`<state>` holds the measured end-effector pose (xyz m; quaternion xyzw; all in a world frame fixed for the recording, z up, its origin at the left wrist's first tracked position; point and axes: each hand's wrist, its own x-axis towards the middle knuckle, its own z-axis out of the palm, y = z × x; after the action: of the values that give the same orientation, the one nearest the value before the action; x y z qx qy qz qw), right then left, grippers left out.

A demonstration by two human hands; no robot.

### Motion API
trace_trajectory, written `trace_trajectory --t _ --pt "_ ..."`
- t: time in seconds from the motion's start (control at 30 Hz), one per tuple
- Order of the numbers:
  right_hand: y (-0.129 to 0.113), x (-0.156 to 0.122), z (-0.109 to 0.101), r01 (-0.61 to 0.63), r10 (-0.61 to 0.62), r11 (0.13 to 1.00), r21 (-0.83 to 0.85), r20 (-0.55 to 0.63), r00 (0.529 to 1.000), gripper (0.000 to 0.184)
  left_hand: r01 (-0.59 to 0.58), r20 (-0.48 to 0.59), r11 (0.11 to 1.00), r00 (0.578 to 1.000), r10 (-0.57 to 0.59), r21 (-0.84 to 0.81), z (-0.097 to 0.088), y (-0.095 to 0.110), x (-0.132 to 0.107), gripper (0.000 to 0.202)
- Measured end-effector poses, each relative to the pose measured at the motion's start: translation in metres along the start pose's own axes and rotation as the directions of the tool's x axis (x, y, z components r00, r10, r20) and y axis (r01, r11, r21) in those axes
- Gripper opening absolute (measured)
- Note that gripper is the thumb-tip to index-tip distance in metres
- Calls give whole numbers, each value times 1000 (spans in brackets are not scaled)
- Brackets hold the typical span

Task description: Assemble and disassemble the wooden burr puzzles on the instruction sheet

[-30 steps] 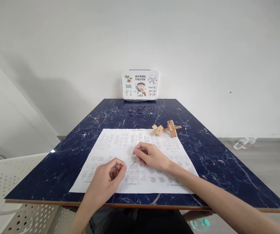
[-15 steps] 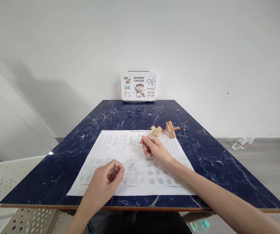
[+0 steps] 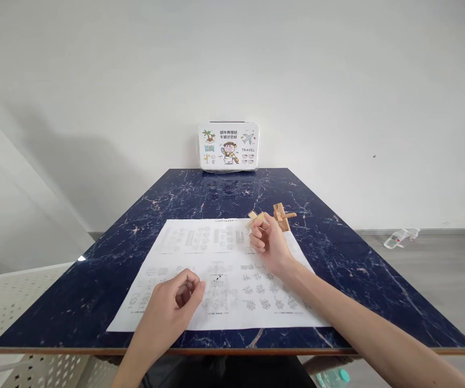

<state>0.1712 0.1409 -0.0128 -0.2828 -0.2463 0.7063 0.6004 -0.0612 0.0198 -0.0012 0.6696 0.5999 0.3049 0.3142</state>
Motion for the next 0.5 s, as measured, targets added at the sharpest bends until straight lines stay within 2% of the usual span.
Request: trace_trajectory --t 0.5 --pt "-9 6 -6 -11 50 975 224 -169 984 39 2 -1 1000 1000 -2 2 0 2 -1 44"
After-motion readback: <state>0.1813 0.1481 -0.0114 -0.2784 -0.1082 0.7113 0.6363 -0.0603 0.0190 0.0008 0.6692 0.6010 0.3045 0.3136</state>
